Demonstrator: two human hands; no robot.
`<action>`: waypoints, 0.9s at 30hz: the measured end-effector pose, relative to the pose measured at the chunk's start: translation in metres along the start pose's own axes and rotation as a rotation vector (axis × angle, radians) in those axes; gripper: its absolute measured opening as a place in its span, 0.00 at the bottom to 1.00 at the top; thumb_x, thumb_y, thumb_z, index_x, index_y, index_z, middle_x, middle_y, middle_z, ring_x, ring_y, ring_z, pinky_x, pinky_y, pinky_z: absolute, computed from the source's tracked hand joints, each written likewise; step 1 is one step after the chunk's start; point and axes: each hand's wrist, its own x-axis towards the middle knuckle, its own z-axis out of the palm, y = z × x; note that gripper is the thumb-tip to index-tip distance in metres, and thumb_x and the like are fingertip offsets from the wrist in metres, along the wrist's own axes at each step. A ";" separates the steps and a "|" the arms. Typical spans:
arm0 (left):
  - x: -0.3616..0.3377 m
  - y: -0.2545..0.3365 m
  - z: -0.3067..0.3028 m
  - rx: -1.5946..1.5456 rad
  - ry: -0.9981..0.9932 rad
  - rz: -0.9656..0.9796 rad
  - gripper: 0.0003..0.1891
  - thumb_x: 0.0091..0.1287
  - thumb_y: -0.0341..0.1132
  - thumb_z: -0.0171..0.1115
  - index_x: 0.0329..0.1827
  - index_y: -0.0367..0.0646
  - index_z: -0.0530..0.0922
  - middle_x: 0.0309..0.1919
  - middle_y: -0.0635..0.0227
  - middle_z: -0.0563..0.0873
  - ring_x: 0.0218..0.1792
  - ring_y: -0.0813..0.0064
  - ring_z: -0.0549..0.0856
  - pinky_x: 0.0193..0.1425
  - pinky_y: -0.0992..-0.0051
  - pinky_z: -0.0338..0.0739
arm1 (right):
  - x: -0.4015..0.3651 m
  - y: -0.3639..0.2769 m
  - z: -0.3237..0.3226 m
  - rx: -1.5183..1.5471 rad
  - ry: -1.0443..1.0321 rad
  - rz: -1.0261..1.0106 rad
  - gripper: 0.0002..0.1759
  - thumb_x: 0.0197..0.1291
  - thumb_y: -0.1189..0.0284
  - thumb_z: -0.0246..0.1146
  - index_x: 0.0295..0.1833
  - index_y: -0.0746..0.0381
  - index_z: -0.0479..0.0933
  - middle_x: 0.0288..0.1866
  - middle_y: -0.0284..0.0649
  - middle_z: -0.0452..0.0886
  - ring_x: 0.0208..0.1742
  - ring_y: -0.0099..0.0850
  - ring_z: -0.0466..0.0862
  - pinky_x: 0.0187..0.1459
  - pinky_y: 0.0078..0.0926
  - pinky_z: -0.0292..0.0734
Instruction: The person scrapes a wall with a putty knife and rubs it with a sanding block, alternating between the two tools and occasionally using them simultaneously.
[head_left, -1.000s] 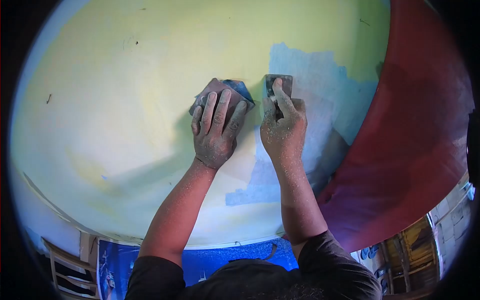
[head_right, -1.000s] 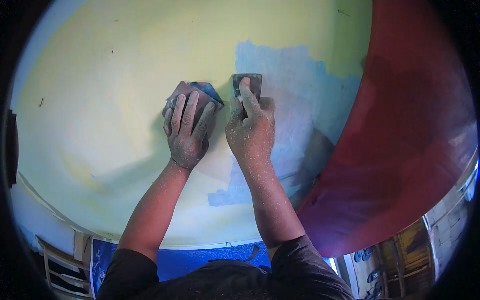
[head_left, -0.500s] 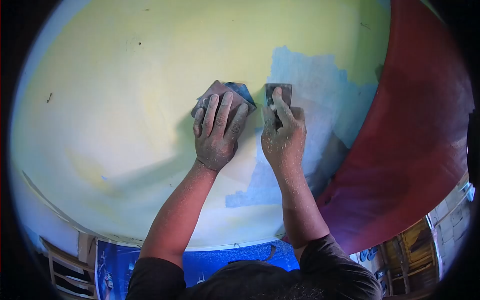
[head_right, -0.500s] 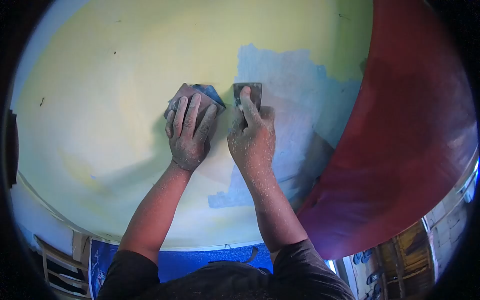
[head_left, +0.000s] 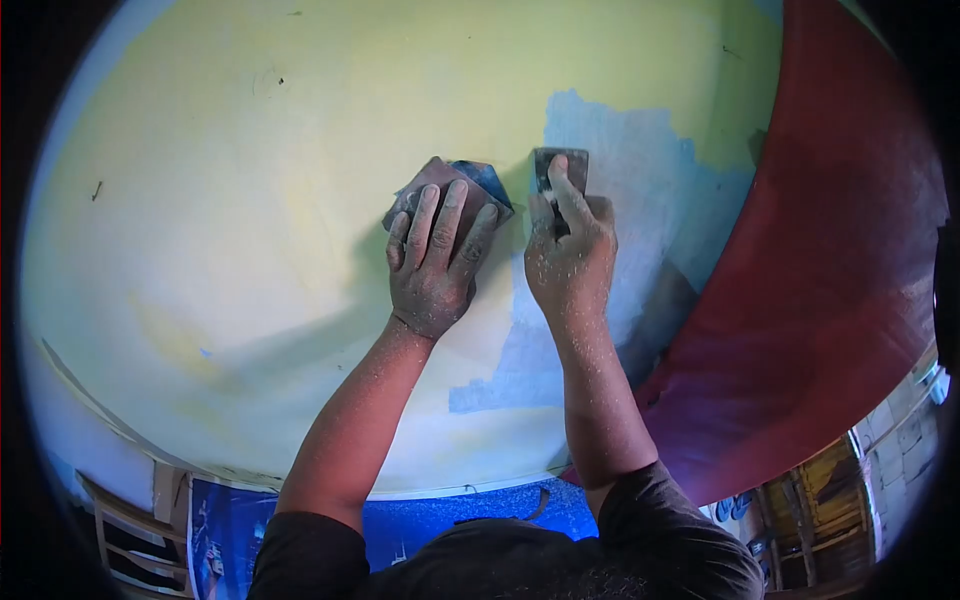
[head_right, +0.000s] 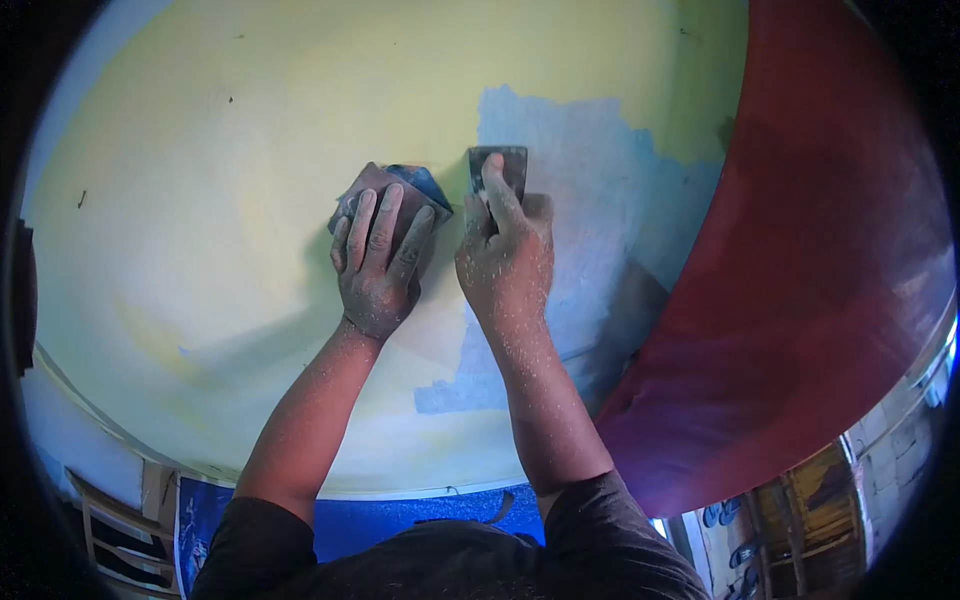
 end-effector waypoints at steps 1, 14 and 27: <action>0.000 0.000 -0.001 0.000 -0.007 -0.002 0.27 0.75 0.30 0.62 0.74 0.65 0.89 0.85 0.67 0.79 0.86 0.59 0.73 0.90 0.52 0.58 | 0.002 -0.005 0.000 -0.006 0.038 -0.006 0.25 0.75 0.72 0.72 0.76 0.59 0.85 0.46 0.57 0.88 0.47 0.52 0.88 0.48 0.45 0.86; -0.001 -0.001 -0.001 -0.018 -0.028 0.007 0.29 0.72 0.30 0.70 0.76 0.63 0.87 0.85 0.65 0.78 0.86 0.55 0.72 0.89 0.48 0.58 | 0.006 -0.006 -0.002 0.009 0.008 -0.014 0.25 0.77 0.73 0.71 0.76 0.61 0.85 0.47 0.56 0.89 0.48 0.51 0.88 0.51 0.46 0.85; 0.000 0.000 -0.002 0.015 -0.043 0.003 0.29 0.72 0.31 0.68 0.77 0.64 0.87 0.86 0.65 0.78 0.86 0.56 0.72 0.89 0.49 0.57 | 0.001 0.007 -0.003 0.019 -0.001 -0.042 0.24 0.77 0.72 0.71 0.76 0.61 0.85 0.48 0.56 0.89 0.51 0.51 0.88 0.51 0.46 0.86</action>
